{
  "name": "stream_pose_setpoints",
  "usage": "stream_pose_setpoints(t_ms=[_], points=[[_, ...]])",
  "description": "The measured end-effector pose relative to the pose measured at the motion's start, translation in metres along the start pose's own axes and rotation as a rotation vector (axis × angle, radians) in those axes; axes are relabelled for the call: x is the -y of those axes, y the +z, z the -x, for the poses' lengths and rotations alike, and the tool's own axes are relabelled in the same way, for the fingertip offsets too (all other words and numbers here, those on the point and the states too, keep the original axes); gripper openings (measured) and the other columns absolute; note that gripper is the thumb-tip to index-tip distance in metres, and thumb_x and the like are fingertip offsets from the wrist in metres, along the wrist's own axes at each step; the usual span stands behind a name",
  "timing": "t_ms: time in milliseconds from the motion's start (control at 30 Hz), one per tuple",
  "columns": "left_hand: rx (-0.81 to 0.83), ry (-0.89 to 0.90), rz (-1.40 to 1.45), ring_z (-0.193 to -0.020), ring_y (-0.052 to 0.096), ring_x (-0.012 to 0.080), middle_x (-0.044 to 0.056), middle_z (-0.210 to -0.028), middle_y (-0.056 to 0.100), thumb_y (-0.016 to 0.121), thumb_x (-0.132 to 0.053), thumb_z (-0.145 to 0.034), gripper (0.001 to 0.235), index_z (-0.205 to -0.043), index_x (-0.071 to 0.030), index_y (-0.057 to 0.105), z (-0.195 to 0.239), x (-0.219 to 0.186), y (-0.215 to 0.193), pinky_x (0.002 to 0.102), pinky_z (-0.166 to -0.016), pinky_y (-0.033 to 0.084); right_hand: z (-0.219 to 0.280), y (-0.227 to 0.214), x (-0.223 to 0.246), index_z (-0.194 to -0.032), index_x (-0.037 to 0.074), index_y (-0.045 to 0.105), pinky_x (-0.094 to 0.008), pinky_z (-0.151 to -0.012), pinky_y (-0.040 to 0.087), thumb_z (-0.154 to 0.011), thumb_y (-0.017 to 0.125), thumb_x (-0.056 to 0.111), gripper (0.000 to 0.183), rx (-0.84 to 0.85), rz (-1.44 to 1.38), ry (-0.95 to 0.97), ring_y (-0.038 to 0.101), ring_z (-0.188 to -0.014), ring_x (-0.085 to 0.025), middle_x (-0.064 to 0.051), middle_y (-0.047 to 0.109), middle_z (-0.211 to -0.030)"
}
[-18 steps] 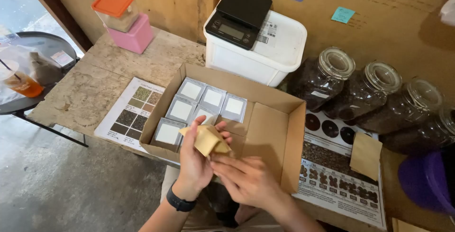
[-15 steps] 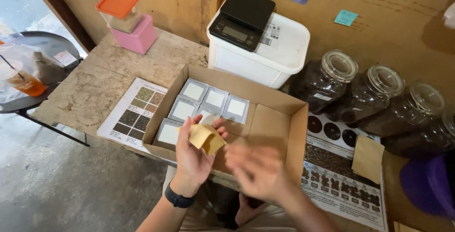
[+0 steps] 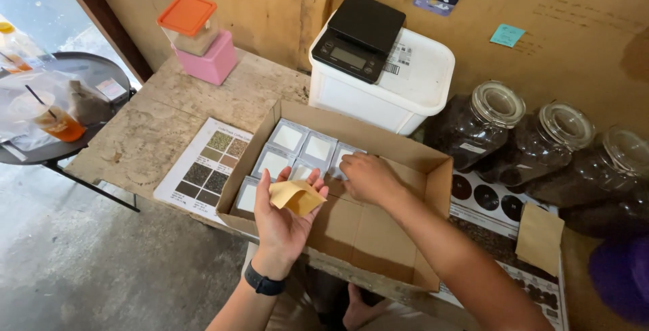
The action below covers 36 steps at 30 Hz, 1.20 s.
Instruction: The person organizes and packages coffee bean samples by inserting labeled cards and small packets into paper envelopes and then placing the finished envelopes into a box.
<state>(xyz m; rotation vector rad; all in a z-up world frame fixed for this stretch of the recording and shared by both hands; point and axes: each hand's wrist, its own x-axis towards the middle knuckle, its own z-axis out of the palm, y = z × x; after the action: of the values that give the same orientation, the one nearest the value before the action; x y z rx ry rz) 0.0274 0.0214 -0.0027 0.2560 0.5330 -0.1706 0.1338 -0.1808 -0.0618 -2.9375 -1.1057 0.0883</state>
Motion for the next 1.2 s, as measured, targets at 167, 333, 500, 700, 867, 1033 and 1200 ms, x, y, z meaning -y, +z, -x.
stream_pose_setpoints(t_ms=[167,333,500,700,867,1033,1200], points=[[0.007,-0.005,-0.002,-0.1,0.069,0.0379,0.029,-0.122,0.064,0.059,-0.06,-0.091,0.053,-0.123,-0.02,0.047,-0.003,0.0,-0.001,0.052,-0.095,0.057,-0.005,0.05,-0.02,-0.113,0.002,0.073,-0.041,-0.091,0.054,-0.087,0.067,0.01,0.028,-0.031,0.108,-0.057,0.07,-0.104,-0.032,-0.017,0.072,-0.112],[0.013,-0.007,-0.023,-0.101,0.069,0.0371,0.029,-0.123,0.063,0.057,-0.059,-0.092,0.052,-0.124,-0.02,0.046,-0.005,0.001,0.0,0.052,-0.096,0.056,0.001,-0.002,-0.004,-0.109,0.002,0.073,-0.041,-0.091,0.056,-0.095,0.056,0.01,0.023,-0.007,-0.049,0.058,0.072,-0.102,-0.034,-0.018,0.073,-0.107],[0.026,0.005,-0.027,-0.101,0.069,0.0374,0.029,-0.124,0.064,0.055,-0.059,-0.093,0.051,-0.125,-0.02,0.045,-0.006,0.001,-0.001,0.053,-0.097,0.055,0.001,-0.02,-0.024,-0.109,0.016,0.071,-0.044,-0.077,0.061,-0.093,0.061,0.03,0.024,-0.2,-0.775,0.666,0.074,-0.097,-0.032,-0.012,0.077,-0.101],[0.044,0.019,-0.023,-0.101,0.069,0.0361,0.027,-0.123,0.064,0.056,-0.059,-0.093,0.051,-0.125,-0.021,0.045,-0.008,0.004,-0.003,0.052,-0.098,0.055,0.01,-0.033,-0.02,-0.102,0.003,0.059,-0.042,-0.056,0.067,-0.096,0.063,0.019,0.018,-0.333,-1.835,0.702,0.077,-0.072,-0.027,-0.015,0.072,-0.089],[0.045,0.038,-0.012,-0.101,0.07,0.0372,0.028,-0.123,0.064,0.057,-0.058,-0.093,0.051,-0.125,-0.02,0.045,-0.01,0.005,-0.006,0.053,-0.098,0.055,0.037,-0.068,0.025,-0.119,-0.003,0.065,-0.03,-0.061,0.064,-0.083,0.078,-0.002,0.038,-0.524,-1.73,0.514,0.07,-0.076,-0.018,-0.006,0.066,-0.095],[0.052,0.044,-0.006,-0.101,0.07,0.0374,0.028,-0.122,0.065,0.058,-0.06,-0.092,0.052,-0.125,-0.021,0.046,-0.018,0.008,-0.011,0.052,-0.097,0.056,0.066,-0.074,0.058,-0.104,0.002,0.072,-0.022,-0.07,0.056,-0.074,0.088,-0.006,0.035,-0.71,-1.515,0.448,0.065,-0.082,-0.009,-0.002,0.068,-0.088],[0.042,0.084,-0.026,-0.104,0.069,0.0366,0.027,-0.122,0.063,0.056,-0.06,-0.093,0.054,-0.127,-0.021,0.042,-0.012,0.01,-0.004,0.053,-0.098,0.055,0.064,-0.109,0.113,-0.08,0.004,0.07,-0.027,-0.066,0.061,-0.075,0.082,-0.006,0.017,-0.855,-1.105,0.001,0.076,-0.071,-0.019,-0.012,0.081,-0.086]])
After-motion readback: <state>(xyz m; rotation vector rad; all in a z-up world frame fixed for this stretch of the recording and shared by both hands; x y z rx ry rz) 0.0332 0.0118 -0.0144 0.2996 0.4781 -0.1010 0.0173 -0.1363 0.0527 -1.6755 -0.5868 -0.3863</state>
